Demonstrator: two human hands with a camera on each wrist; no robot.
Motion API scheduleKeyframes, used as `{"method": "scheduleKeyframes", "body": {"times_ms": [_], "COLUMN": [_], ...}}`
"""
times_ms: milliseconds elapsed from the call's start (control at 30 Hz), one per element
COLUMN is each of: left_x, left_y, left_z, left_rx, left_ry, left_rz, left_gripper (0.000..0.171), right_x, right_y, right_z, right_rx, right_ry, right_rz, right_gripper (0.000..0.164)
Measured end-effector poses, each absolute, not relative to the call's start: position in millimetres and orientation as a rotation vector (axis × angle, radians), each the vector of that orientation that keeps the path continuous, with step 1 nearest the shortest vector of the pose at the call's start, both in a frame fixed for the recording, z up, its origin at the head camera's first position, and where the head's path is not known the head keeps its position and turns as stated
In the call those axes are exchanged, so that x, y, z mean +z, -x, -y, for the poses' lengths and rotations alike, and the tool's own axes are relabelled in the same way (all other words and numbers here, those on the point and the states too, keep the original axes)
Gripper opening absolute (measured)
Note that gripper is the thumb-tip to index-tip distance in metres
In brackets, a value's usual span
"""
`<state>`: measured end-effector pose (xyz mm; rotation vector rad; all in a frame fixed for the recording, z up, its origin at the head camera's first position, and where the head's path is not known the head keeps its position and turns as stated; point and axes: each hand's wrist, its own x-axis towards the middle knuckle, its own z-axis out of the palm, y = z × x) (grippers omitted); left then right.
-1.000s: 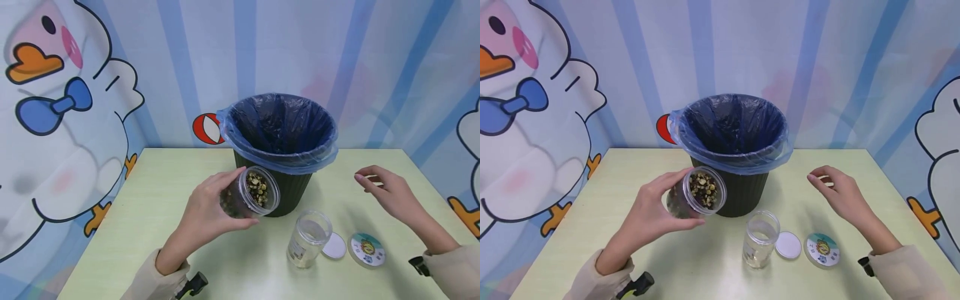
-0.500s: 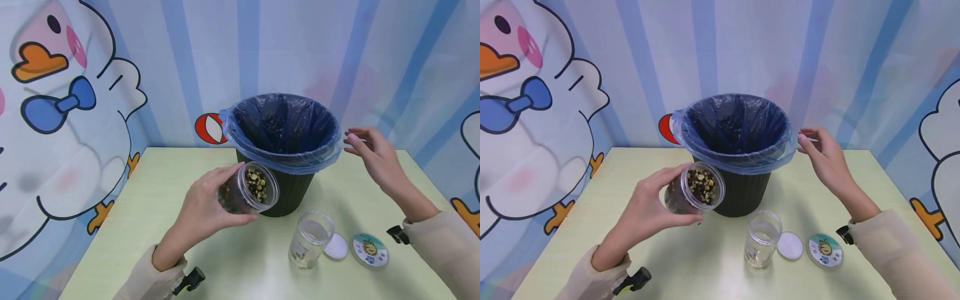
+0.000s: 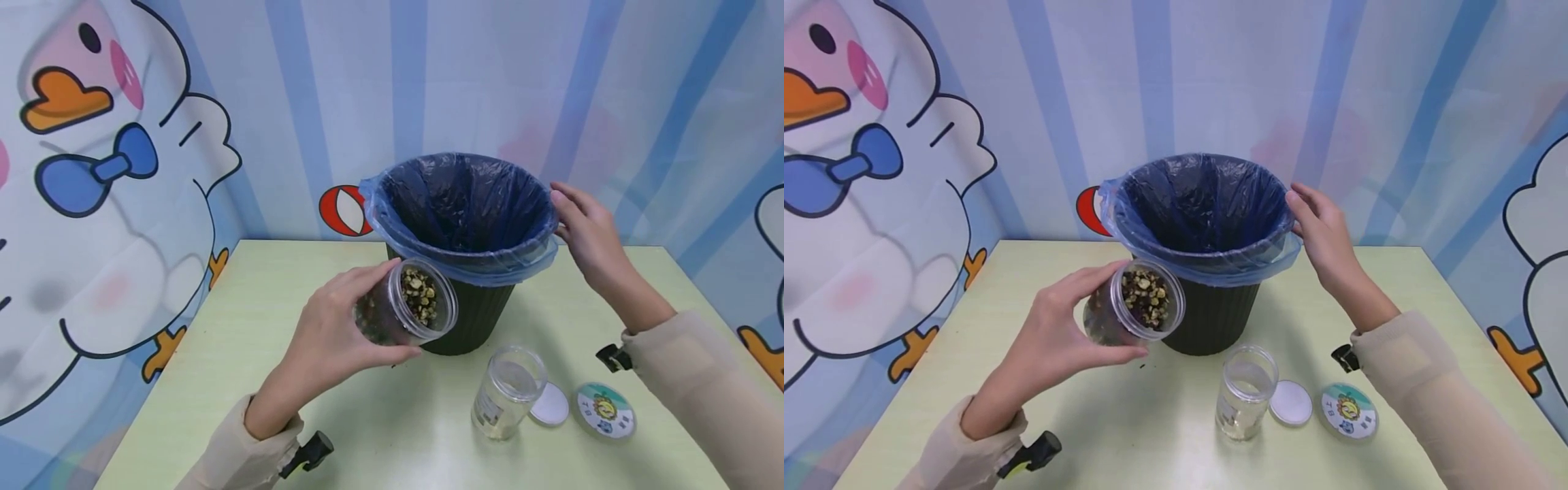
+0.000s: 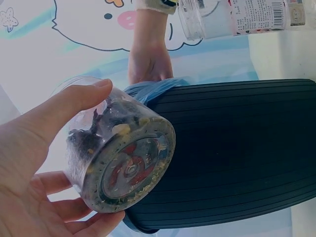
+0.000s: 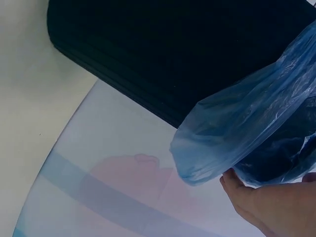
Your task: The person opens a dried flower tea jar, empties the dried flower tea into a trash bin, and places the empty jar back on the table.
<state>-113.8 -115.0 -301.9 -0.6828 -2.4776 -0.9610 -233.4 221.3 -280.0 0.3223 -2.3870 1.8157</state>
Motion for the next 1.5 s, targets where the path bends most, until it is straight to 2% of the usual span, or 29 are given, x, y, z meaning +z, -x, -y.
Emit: {"method": "scheduleKeyframes", "body": {"times_ms": [333, 633, 1500], "left_x": [-291, -282, -246], "left_y": [115, 114, 137], "left_z": [112, 112, 111], "left_rx": [-0.937, -0.947, -0.961], "left_ry": [0.734, 0.745, 0.738], "left_rz": [2.434, 2.413, 2.269], "left_gripper": [0.097, 0.095, 0.096], "right_x": [-263, -263, -265], "right_y": [251, 255, 256], "right_z": [-193, -185, -188], "right_rx": [2.406, 2.260, 2.130], "right_ry": [-0.127, -0.032, -0.066], "right_rz": [2.017, 2.216, 2.354], "right_gripper": [0.059, 0.052, 0.052]}}
